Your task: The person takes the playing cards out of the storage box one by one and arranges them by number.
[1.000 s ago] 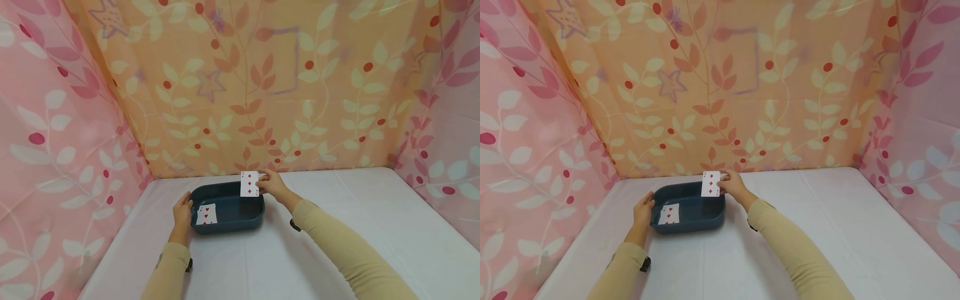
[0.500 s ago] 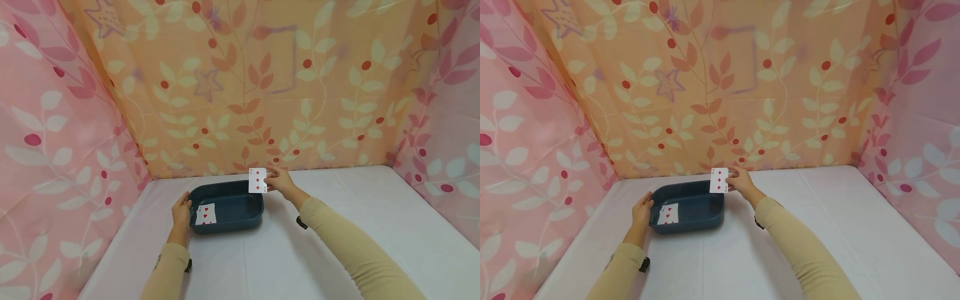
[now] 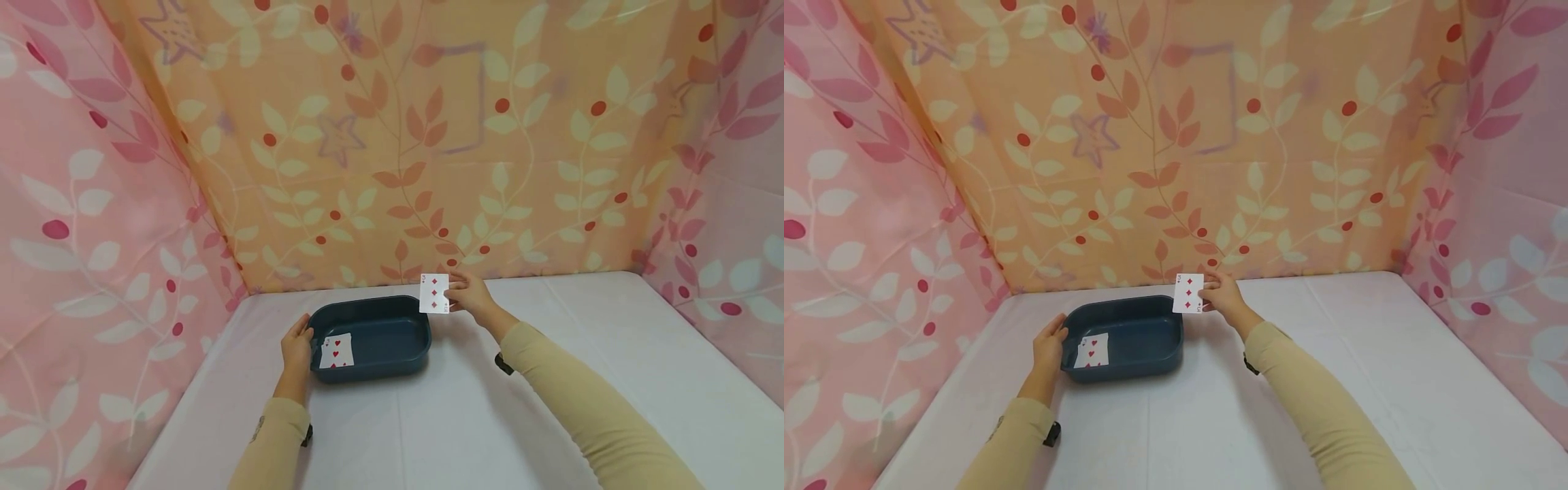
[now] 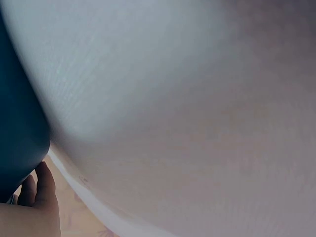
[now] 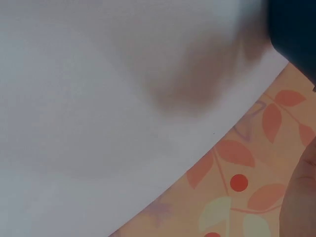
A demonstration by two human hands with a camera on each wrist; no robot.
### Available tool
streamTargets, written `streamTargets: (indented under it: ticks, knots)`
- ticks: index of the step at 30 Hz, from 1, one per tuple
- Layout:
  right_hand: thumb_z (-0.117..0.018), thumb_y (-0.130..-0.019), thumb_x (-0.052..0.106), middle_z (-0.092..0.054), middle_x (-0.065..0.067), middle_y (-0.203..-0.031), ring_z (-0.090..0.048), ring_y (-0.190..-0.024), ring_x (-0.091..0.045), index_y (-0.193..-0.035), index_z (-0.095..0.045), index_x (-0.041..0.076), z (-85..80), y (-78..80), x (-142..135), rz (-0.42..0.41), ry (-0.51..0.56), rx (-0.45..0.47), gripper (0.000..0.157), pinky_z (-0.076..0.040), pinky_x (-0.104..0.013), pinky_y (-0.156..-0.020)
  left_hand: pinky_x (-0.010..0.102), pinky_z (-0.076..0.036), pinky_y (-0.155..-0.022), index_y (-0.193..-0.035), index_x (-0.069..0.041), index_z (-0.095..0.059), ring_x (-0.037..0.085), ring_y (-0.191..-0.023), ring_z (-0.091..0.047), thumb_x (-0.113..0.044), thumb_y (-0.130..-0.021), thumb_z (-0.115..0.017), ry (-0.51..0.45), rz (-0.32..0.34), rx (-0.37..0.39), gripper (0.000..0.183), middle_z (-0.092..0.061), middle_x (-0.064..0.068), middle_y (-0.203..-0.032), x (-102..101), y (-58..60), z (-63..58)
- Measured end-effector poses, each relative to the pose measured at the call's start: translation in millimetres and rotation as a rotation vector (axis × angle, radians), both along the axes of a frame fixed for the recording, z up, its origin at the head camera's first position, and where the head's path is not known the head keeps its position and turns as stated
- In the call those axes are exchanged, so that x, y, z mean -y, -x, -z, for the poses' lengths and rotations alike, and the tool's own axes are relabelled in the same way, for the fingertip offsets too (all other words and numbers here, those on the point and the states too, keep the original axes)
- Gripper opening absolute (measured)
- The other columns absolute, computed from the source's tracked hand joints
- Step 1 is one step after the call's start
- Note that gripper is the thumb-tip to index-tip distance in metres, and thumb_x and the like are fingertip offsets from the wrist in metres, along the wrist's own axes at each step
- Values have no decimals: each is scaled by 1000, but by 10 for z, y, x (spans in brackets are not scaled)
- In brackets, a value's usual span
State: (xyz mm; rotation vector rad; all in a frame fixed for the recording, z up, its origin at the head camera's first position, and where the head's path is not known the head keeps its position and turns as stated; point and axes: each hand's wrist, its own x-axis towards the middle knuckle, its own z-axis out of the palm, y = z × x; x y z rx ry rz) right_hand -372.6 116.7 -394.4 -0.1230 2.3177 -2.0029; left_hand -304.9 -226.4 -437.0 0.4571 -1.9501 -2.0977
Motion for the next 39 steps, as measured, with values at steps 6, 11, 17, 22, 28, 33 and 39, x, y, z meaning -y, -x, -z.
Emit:
streamTargets:
  ticks: [6,11,17,22,28,33,39]
  knots:
    - [-59,-94,-1,-60,-29,-119,-64,-72,-19,-144,-39,-4,10,-13,-64,28,-29,0,54,-58,-26,-65,38,-20,-116,-147,4,-34,30,-142,-27,3,-101,-36,7,-6,-14,46,-31,20,-153,-1,4,18]
    - [-57,-95,-1,-63,-27,-113,-64,-70,-16,-142,-42,-5,41,3,-107,44,-20,2,50,-57,-25,-65,39,-19,-116,-148,3,-33,30,-143,-26,3,-101,-36,19,-5,-13,46,-30,20,-153,17,4,12]
    - [-54,-94,-5,-60,-30,-118,-63,-70,-11,-142,-41,-9,124,34,-170,77,-7,6,49,-56,-23,-63,39,-18,-117,-149,2,-32,30,-143,-25,1,-103,-35,23,10,-8,46,-29,19,-154,17,-4,-3]
    - [-52,-95,-6,-56,-32,-126,-64,-77,-14,-142,-38,-10,170,19,-212,107,-16,46,50,-57,-24,-66,39,-19,-116,-148,4,-33,32,-143,-26,2,-102,-36,21,-1,-13,46,-30,21,-153,-7,-22,-4]
    - [-51,-94,-8,-52,-32,-131,-64,-82,-16,-143,-38,-9,257,50,-243,121,-32,81,51,-57,-25,-67,39,-20,-116,-147,4,-35,31,-143,-27,3,-101,-37,27,-5,-11,46,-31,21,-153,-8,-7,8]
    - [-51,-92,-10,-52,-34,-130,-63,-78,-14,-141,-39,-12,343,84,-240,113,-70,85,51,-57,-25,-65,39,-18,-117,-148,2,-33,31,-143,-25,2,-102,-35,34,1,6,47,-30,19,-154,8,-13,11]
    - [-52,-92,-8,-52,-34,-130,-60,-73,-11,-140,-41,-12,436,105,-223,126,-101,95,49,-52,-20,-59,41,-19,-117,-149,1,-34,31,-143,-25,1,-102,-36,47,1,14,47,-30,19,-154,0,-21,2]
